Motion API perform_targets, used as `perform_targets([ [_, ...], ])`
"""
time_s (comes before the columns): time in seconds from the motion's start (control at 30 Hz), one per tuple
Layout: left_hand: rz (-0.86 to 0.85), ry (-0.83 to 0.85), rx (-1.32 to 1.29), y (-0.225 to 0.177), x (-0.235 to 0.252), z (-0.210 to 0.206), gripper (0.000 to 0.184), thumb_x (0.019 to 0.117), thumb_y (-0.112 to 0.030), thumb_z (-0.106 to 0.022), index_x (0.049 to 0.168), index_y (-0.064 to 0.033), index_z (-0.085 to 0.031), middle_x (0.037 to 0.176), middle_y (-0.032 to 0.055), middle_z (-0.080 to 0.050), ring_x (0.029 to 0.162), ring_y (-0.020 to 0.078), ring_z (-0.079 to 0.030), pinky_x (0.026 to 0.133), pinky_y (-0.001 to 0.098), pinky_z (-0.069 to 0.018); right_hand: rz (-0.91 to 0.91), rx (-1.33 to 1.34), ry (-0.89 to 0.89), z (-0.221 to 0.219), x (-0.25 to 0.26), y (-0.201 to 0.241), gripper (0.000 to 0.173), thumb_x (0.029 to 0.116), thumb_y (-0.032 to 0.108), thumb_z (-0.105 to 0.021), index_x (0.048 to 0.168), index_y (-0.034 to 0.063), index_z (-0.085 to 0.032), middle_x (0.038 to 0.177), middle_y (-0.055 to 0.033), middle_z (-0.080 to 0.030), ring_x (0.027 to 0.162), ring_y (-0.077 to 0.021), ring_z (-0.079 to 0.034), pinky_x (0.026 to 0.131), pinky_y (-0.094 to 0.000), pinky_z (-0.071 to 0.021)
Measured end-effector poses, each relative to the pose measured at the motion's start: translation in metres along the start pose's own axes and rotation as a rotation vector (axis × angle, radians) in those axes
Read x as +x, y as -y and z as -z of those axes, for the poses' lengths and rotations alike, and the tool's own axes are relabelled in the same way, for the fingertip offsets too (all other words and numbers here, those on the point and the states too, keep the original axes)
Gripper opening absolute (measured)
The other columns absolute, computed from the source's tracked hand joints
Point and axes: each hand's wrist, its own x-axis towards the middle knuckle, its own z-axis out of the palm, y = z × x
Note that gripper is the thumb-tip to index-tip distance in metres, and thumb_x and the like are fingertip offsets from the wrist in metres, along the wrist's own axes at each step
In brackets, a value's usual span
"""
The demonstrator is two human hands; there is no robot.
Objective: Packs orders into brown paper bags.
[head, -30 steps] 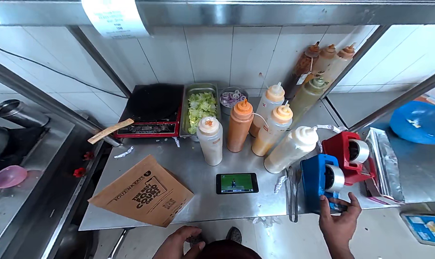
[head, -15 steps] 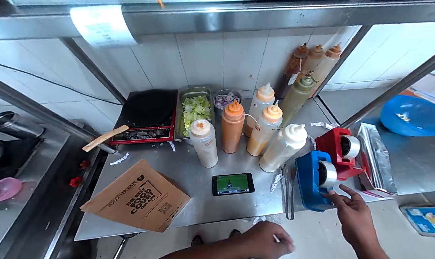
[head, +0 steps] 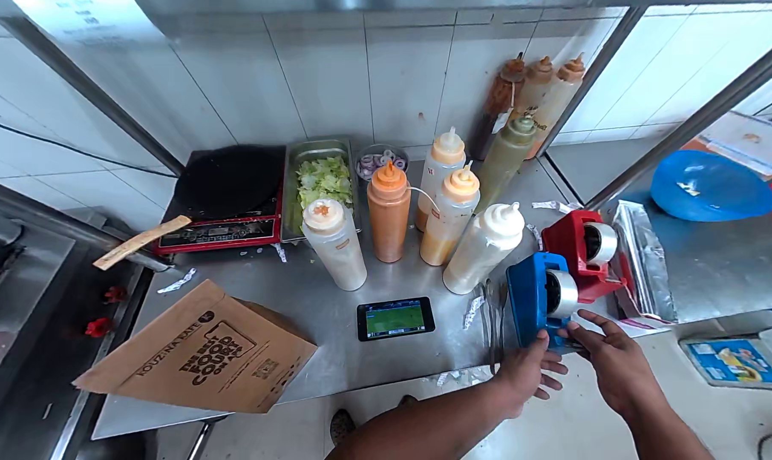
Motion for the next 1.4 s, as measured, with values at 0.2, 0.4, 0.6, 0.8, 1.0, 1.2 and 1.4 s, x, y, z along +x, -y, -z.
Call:
perform_targets([
  [0.2, 0.016, -0.025, -0.023, -0.004, -0.001, -0.001, 0.075, 0.1080, -0.061, -0.018, 0.138, -0.0043, -0.059, 0.129, 0.0116, -0.065, 0.099, 0.0201, -0.065, 0.081, 0.0395, -0.0513, 0.012, 0.015, 0.012, 0.002, 0.001, -0.003, 0.034, 0.1006, 0.007, -0.063, 0.133, 0.0019, -0.056, 0.086, -0.0100, -0.073, 0.076, -0.0161, -0.071, 0.072, -0.0311, -0.0590],
  [0.4, 0.018, -0.018, -0.029, -0.007, -0.004, 0.002, 0.077, 0.1080, -0.061, -0.016, 0.139, -0.0038, -0.057, 0.132, 0.0129, -0.064, 0.103, 0.0221, -0.064, 0.085, 0.0420, -0.0507, 0.018, 0.000, 0.018, 0.003, 0.004, -0.004, 0.032, 0.1005, 0.008, -0.063, 0.132, 0.0026, -0.058, 0.086, -0.0088, -0.073, 0.077, -0.0152, -0.071, 0.073, -0.0309, -0.0585],
  [0.6, 0.033, 0.010, -0.045, -0.010, -0.004, 0.002, 0.085, 0.1056, -0.065, -0.010, 0.140, -0.0027, -0.057, 0.133, 0.0145, -0.064, 0.107, 0.0237, -0.064, 0.088, 0.0443, -0.0508, 0.042, -0.023, 0.008, 0.003, 0.006, -0.004, 0.033, 0.0980, 0.005, -0.066, 0.130, 0.0016, -0.059, 0.080, -0.0074, -0.071, 0.071, -0.0139, -0.070, 0.072, -0.0304, -0.0594],
  [0.8, 0.059, 0.011, -0.086, -0.011, 0.000, 0.004, 0.089, 0.1038, -0.068, -0.007, 0.137, -0.0038, -0.059, 0.130, 0.0131, -0.065, 0.104, 0.0223, -0.065, 0.087, 0.0429, -0.0509, 0.066, -0.056, -0.012, 0.001, 0.005, -0.001, 0.030, 0.0966, 0.004, -0.068, 0.125, 0.0004, -0.060, 0.076, -0.0071, -0.070, 0.067, -0.0132, -0.068, 0.070, -0.0296, -0.0597],
  [1.0, 0.077, 0.030, -0.095, -0.012, 0.001, 0.005, 0.092, 0.1027, -0.069, -0.005, 0.139, -0.0043, -0.058, 0.132, 0.0134, -0.064, 0.106, 0.0231, -0.065, 0.089, 0.0438, -0.0507, 0.051, -0.091, -0.023, 0.001, 0.006, 0.001, 0.030, 0.0971, 0.005, -0.068, 0.126, 0.0009, -0.060, 0.077, -0.0070, -0.069, 0.066, -0.0130, -0.067, 0.070, -0.0302, -0.0589],
  [1.2, 0.106, 0.034, -0.156, -0.011, 0.003, 0.007, 0.101, 0.0982, -0.075, 0.000, 0.136, -0.0046, -0.061, 0.132, 0.0136, -0.064, 0.109, 0.0245, -0.064, 0.091, 0.0464, -0.0499, 0.090, -0.179, -0.077, -0.003, -0.001, 0.005, 0.030, 0.0956, 0.006, -0.071, 0.124, 0.0010, -0.061, 0.074, -0.0070, -0.068, 0.062, -0.0136, -0.066, 0.067, -0.0322, -0.0590],
  [1.4, 0.101, -0.018, -0.184, -0.009, 0.006, 0.004, 0.100, 0.0985, -0.075, -0.002, 0.134, -0.0036, -0.062, 0.129, 0.0136, -0.067, 0.111, 0.0254, -0.064, 0.093, 0.0474, -0.0496, 0.150, -0.198, -0.109, -0.001, -0.024, 0.029, 0.033, 0.0963, 0.005, -0.070, 0.127, 0.0019, -0.058, 0.076, -0.0071, -0.066, 0.062, -0.0144, -0.063, 0.063, -0.0336, -0.0548],
])
